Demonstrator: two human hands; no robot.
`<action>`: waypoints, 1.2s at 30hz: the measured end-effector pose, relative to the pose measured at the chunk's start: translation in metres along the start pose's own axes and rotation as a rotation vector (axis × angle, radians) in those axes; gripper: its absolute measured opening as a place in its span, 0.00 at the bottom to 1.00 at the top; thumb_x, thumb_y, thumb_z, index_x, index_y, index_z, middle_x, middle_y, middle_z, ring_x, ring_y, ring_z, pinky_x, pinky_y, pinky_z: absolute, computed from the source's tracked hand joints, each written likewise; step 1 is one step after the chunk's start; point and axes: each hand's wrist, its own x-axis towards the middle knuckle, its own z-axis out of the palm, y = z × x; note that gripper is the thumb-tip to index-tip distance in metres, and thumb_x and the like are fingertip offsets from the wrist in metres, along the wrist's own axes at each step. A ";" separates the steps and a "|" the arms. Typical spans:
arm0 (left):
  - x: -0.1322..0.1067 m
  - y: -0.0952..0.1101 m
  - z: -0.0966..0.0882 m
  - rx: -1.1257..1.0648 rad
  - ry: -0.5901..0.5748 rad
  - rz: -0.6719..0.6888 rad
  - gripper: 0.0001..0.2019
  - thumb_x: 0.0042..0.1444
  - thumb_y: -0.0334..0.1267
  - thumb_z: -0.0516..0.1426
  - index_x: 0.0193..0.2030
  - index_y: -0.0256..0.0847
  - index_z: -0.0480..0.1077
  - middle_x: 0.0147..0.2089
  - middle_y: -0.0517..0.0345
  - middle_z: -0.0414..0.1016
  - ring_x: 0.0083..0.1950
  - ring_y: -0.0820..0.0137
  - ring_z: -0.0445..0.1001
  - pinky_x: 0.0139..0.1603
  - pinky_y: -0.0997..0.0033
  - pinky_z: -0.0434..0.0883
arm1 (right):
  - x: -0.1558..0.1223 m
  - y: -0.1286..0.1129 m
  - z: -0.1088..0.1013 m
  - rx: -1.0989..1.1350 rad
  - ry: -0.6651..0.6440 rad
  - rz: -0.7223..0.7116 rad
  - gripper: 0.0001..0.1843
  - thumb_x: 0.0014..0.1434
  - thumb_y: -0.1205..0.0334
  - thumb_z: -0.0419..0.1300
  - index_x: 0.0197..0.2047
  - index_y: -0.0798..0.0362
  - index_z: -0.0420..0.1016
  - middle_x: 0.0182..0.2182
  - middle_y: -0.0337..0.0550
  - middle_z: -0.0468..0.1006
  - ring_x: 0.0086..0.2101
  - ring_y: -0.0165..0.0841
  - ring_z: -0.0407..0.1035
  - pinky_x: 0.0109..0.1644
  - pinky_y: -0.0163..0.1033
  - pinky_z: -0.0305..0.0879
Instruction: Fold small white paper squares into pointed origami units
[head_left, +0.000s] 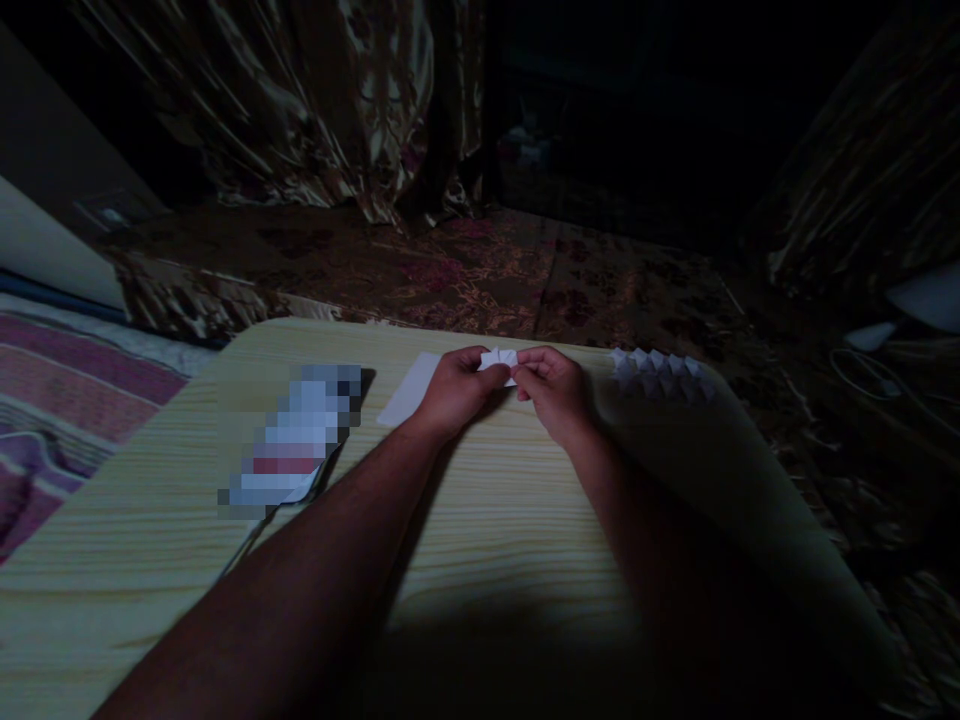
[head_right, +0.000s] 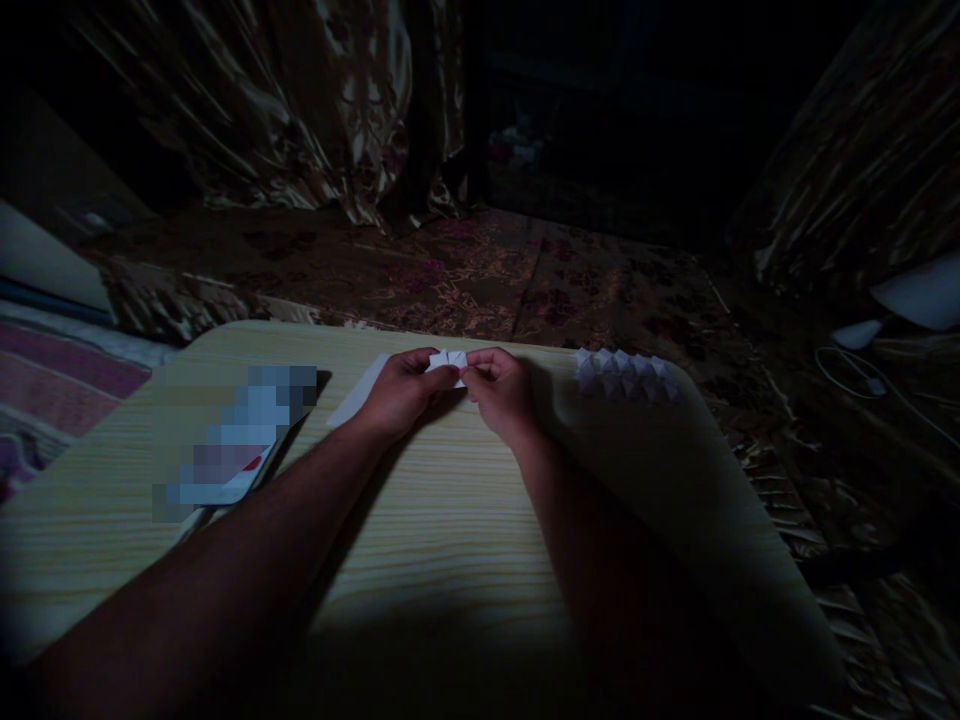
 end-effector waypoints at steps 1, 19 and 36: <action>0.000 -0.001 0.000 0.003 0.000 0.003 0.09 0.46 0.41 0.61 0.28 0.37 0.69 0.20 0.65 0.64 0.19 0.78 0.57 0.21 0.76 0.52 | 0.000 -0.001 0.000 0.003 0.000 -0.007 0.10 0.48 0.61 0.62 0.34 0.54 0.69 0.21 0.34 0.72 0.18 0.24 0.62 0.22 0.31 0.59; 0.004 -0.005 -0.001 -0.180 0.076 -0.005 0.08 0.42 0.35 0.62 0.28 0.38 0.67 0.21 0.64 0.66 0.19 0.78 0.61 0.19 0.76 0.55 | -0.002 -0.002 -0.001 0.002 -0.047 -0.057 0.11 0.46 0.65 0.62 0.33 0.52 0.65 0.23 0.32 0.70 0.20 0.25 0.65 0.23 0.31 0.62; 0.003 0.000 -0.003 -0.334 0.010 -0.036 0.10 0.39 0.31 0.63 0.33 0.37 0.74 0.26 0.59 0.73 0.24 0.74 0.69 0.26 0.74 0.64 | -0.005 -0.005 -0.003 0.031 -0.153 -0.084 0.09 0.48 0.64 0.61 0.36 0.52 0.72 0.26 0.35 0.73 0.24 0.25 0.67 0.26 0.31 0.65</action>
